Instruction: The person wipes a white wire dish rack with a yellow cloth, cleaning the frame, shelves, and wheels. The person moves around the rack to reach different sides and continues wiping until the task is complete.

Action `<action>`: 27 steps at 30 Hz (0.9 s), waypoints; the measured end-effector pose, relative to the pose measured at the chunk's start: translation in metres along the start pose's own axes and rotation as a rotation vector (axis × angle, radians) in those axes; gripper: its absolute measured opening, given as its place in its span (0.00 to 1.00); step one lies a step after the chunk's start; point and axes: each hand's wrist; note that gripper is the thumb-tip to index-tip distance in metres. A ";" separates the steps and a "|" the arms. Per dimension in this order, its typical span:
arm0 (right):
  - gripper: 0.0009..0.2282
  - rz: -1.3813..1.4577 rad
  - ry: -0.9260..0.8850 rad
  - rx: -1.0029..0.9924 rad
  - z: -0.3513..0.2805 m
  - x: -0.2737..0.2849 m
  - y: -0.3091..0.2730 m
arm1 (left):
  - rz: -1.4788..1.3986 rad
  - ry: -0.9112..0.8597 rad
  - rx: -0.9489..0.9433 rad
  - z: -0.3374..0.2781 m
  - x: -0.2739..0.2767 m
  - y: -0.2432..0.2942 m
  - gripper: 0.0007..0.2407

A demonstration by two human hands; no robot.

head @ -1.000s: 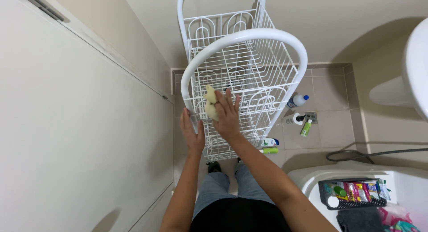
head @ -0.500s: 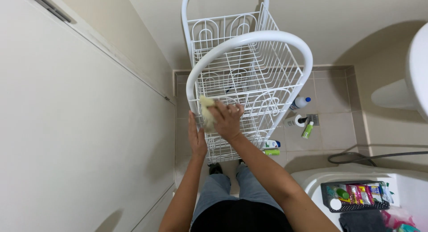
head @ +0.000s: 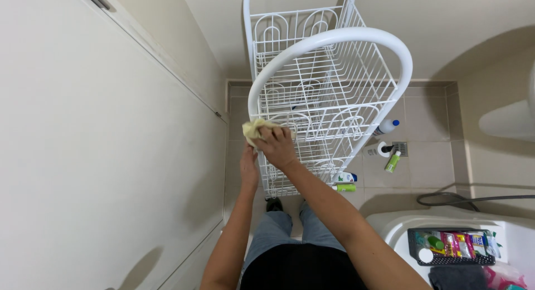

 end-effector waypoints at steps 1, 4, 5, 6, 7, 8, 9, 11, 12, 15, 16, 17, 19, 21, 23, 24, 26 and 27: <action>0.06 -0.001 0.004 0.002 0.005 0.012 0.000 | -0.001 0.000 -0.004 0.004 -0.001 -0.004 0.25; 0.05 0.062 -0.139 0.048 -0.002 0.041 -0.008 | -0.042 0.030 0.093 -0.004 -0.001 0.001 0.26; 0.04 0.077 -0.207 0.067 -0.014 0.041 -0.008 | -0.074 0.038 0.079 -0.009 -0.003 0.016 0.26; 0.03 0.090 -0.275 0.084 -0.024 0.040 -0.009 | -0.106 0.044 0.065 -0.013 -0.004 0.032 0.26; 0.03 0.089 -0.276 0.083 -0.023 0.035 -0.005 | -0.106 0.043 0.066 -0.015 -0.002 0.039 0.26; 0.04 0.080 -0.248 0.069 -0.023 0.030 -0.002 | -0.087 0.042 0.068 -0.018 0.000 0.046 0.27; 0.05 0.071 -0.220 0.055 -0.023 0.026 0.001 | -0.068 0.041 0.069 -0.022 0.002 0.051 0.28; 0.05 0.002 -0.142 0.027 0.019 0.030 0.007 | -0.061 0.065 0.069 -0.027 0.007 0.056 0.27; 0.05 -0.071 -0.058 -0.001 0.042 0.031 0.010 | -0.054 0.086 0.062 -0.028 0.010 0.059 0.27; 0.09 -0.128 0.022 -0.059 0.084 0.043 0.008 | -0.038 0.150 0.031 -0.029 0.016 0.060 0.26; 0.09 -0.124 0.017 -0.058 0.072 0.040 0.003 | -0.039 0.154 0.036 -0.029 0.018 0.058 0.26; 0.08 -0.140 -0.012 -0.045 0.059 0.037 -0.001 | -0.019 0.197 0.013 -0.030 0.020 0.055 0.24; 0.08 -0.146 -0.040 -0.025 0.035 0.029 -0.009 | -0.001 0.250 -0.010 -0.027 0.023 0.048 0.23; 0.05 -0.109 -0.193 0.059 0.007 0.028 -0.019 | 0.039 0.275 -0.070 -0.028 0.025 0.037 0.22; 0.03 -0.089 -0.249 0.083 -0.013 0.030 -0.027 | 0.045 0.292 -0.129 -0.026 0.023 0.030 0.21; 0.03 -0.071 -0.307 0.106 -0.024 0.034 -0.032 | 0.052 0.306 -0.188 -0.028 0.022 0.026 0.20; 0.03 -0.029 -0.363 0.125 -0.051 0.029 -0.024 | 0.094 0.282 -0.179 -0.036 0.016 0.030 0.19; 0.04 0.009 -0.414 0.146 -0.064 0.027 -0.020 | 0.133 0.254 -0.176 -0.041 0.013 0.032 0.19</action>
Point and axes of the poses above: each hand's wrist, its own z-axis towards the middle knuckle, its own x-axis out of the back of the hand, y = z × x, and after that the axes turned 3 degrees about y, right-handed
